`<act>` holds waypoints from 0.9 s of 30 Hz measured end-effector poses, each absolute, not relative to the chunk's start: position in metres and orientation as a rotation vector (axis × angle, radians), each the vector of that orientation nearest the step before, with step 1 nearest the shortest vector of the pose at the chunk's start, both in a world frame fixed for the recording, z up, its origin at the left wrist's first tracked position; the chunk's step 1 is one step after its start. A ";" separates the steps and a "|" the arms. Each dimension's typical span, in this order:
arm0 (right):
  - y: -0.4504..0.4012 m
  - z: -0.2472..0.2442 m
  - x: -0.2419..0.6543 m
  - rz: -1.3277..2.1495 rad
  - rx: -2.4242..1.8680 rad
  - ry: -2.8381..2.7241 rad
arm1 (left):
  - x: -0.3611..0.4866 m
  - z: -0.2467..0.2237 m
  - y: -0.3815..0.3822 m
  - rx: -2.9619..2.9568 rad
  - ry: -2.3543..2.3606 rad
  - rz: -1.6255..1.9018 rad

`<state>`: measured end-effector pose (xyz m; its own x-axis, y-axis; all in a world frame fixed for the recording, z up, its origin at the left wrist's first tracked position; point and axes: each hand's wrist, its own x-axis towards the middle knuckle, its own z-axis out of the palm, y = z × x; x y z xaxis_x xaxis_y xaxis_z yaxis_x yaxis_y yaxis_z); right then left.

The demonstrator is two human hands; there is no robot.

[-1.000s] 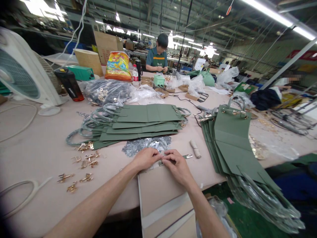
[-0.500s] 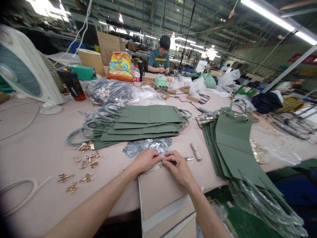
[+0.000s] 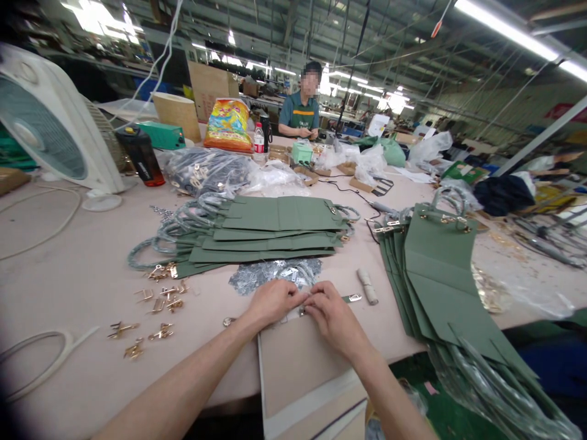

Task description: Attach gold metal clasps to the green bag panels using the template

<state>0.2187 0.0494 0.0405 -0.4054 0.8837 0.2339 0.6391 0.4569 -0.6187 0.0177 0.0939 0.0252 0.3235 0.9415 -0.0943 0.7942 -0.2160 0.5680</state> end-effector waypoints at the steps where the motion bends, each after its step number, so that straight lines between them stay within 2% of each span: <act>1: 0.047 0.041 0.218 0.538 -1.294 -2.188 | 0.018 0.025 0.094 2.067 1.528 0.367; 5: 0.042 0.040 0.216 0.411 -1.376 -2.264 | 0.018 0.024 0.094 2.063 1.532 0.385; 11: 0.050 0.042 0.223 0.643 -1.282 -2.305 | 0.019 0.022 0.095 2.044 1.529 0.413; 16: 0.051 0.037 0.228 0.691 -1.173 -2.264 | 0.020 0.018 0.096 2.038 1.549 0.432; 27: 0.031 0.000 0.243 0.433 -1.039 -2.229 | 0.026 0.015 0.095 2.018 1.553 0.423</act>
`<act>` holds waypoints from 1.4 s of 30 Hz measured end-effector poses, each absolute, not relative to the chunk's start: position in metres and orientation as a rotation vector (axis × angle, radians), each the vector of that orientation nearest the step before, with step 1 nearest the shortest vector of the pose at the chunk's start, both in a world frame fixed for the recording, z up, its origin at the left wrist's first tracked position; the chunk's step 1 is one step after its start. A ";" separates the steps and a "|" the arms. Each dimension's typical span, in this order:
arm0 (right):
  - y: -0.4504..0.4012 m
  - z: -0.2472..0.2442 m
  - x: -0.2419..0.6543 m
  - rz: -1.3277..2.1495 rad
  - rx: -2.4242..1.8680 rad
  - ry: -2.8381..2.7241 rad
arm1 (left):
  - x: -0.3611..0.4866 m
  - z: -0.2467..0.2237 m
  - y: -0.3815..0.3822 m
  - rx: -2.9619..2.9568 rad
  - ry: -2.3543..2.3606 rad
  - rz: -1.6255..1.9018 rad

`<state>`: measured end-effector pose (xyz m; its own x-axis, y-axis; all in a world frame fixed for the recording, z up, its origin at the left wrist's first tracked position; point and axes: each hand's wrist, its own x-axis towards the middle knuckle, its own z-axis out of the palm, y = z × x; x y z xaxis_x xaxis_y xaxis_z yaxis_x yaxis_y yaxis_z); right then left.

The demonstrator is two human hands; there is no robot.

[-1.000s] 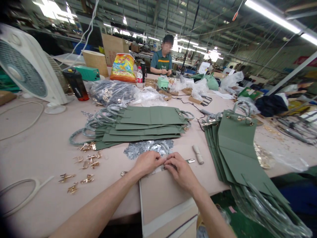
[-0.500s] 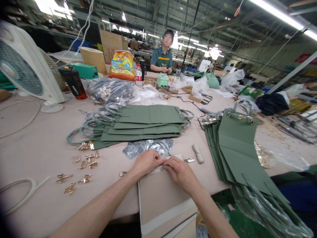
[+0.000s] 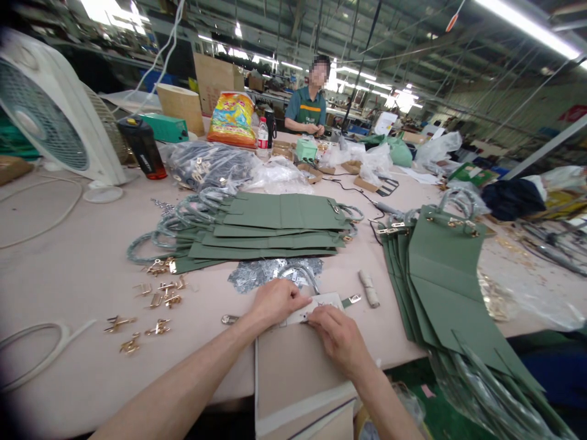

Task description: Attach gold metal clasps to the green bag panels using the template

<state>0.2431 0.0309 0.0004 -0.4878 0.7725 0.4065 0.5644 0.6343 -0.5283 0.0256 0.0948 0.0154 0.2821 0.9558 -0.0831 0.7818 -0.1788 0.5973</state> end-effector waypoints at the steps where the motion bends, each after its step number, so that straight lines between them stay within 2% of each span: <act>1: 0.029 -0.002 0.244 0.404 -1.031 -2.230 | 0.026 0.015 0.095 2.023 1.550 0.421; 11: 0.034 0.024 0.225 0.547 -1.214 -2.153 | 0.022 0.017 0.095 2.005 1.506 0.453; 29: 0.051 0.057 0.213 0.607 -1.515 -2.302 | 0.022 0.016 0.096 2.052 1.515 0.477; 35: 0.059 0.047 0.211 0.985 -1.639 -2.006 | 0.020 0.019 0.092 2.100 1.492 0.484; 42: 0.056 0.049 0.217 1.072 -1.469 -1.869 | 0.018 0.021 0.090 2.084 1.521 0.492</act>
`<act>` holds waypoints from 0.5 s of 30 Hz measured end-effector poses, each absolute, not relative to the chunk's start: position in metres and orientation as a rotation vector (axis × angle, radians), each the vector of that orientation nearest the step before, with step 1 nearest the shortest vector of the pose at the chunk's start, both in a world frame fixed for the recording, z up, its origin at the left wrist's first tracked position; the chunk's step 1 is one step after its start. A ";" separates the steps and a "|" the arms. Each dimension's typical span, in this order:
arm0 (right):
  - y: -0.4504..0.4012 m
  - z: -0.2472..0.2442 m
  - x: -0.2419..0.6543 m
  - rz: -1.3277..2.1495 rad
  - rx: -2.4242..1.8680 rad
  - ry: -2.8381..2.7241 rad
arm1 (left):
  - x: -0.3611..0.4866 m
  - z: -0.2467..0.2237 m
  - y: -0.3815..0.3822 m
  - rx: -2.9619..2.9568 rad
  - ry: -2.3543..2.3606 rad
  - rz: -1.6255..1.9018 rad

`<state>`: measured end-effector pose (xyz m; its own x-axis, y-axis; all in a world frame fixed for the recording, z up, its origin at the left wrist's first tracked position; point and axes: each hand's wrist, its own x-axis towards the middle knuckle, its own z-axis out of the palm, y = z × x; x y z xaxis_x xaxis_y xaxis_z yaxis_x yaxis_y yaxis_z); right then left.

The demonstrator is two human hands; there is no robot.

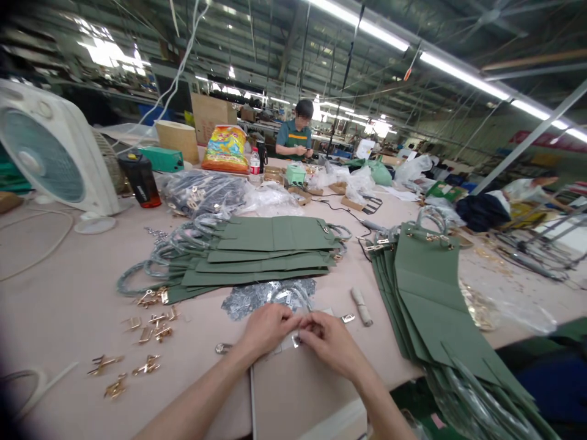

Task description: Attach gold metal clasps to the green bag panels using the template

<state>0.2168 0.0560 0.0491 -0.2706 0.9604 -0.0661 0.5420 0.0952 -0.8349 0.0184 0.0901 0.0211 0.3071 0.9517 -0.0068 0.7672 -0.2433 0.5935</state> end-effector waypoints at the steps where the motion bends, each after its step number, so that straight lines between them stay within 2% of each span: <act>1: 0.060 0.048 0.221 1.048 -1.454 -1.820 | 0.018 0.021 0.090 2.073 1.519 0.495; 7: 0.109 0.036 0.242 0.607 -1.544 -1.829 | 0.019 0.022 0.089 2.029 1.525 0.512; 15: 0.131 0.063 0.214 0.656 -1.389 -2.222 | 0.019 0.018 0.090 2.022 1.530 0.534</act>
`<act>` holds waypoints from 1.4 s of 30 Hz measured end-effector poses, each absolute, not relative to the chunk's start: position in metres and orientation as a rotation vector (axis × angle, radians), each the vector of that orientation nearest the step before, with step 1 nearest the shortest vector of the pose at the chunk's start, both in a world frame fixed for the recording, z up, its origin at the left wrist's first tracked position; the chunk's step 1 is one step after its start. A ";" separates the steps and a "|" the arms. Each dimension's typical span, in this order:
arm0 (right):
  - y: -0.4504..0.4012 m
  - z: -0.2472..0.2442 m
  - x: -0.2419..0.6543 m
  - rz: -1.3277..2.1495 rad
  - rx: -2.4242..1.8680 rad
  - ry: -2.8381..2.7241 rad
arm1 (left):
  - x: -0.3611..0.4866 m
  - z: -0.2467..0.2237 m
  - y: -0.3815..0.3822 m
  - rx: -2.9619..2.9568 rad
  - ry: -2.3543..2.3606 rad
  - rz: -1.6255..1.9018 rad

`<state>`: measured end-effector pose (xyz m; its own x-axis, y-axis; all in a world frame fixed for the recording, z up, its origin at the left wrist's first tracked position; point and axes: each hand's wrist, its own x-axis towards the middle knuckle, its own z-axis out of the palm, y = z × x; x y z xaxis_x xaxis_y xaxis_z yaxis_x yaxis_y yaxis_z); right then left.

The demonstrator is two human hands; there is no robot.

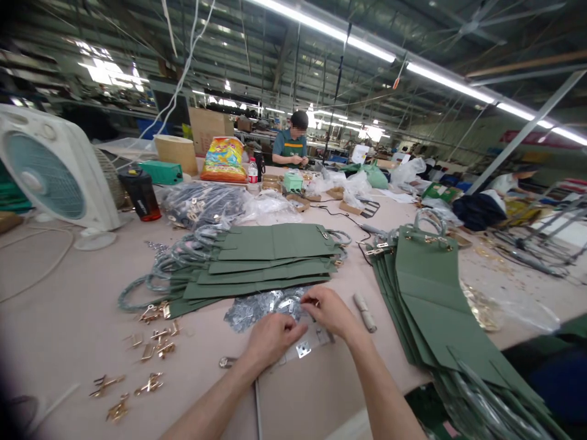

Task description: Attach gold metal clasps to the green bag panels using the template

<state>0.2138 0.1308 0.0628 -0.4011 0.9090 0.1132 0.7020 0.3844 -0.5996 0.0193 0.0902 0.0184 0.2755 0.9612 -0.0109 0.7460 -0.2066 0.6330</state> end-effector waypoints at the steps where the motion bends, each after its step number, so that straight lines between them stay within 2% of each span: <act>1: 0.131 0.065 0.209 0.637 -1.403 -2.286 | 0.020 0.019 0.090 2.015 1.536 0.532; 7: 0.133 0.061 0.190 0.225 -1.753 -2.503 | 0.021 0.020 0.091 1.993 1.569 0.489; 14: 0.142 0.052 0.183 0.214 -1.849 -2.517 | 0.022 0.013 0.091 2.009 1.577 0.498; 23: 0.135 0.051 0.195 0.339 -1.757 -2.383 | 0.020 0.015 0.091 2.010 1.571 0.501; 29: 0.099 0.043 0.217 0.779 -1.375 -1.556 | 0.018 0.014 0.092 2.021 1.537 0.517; 32: 0.070 0.031 0.213 0.946 -1.276 -1.312 | 0.018 0.016 0.091 2.041 1.533 0.527; 38: 0.037 0.002 0.197 0.897 -1.292 -1.206 | 0.016 0.022 0.085 2.056 1.515 0.543; 42: 0.036 -0.003 0.192 0.875 -1.288 -1.183 | 0.010 0.021 0.078 1.961 1.403 0.761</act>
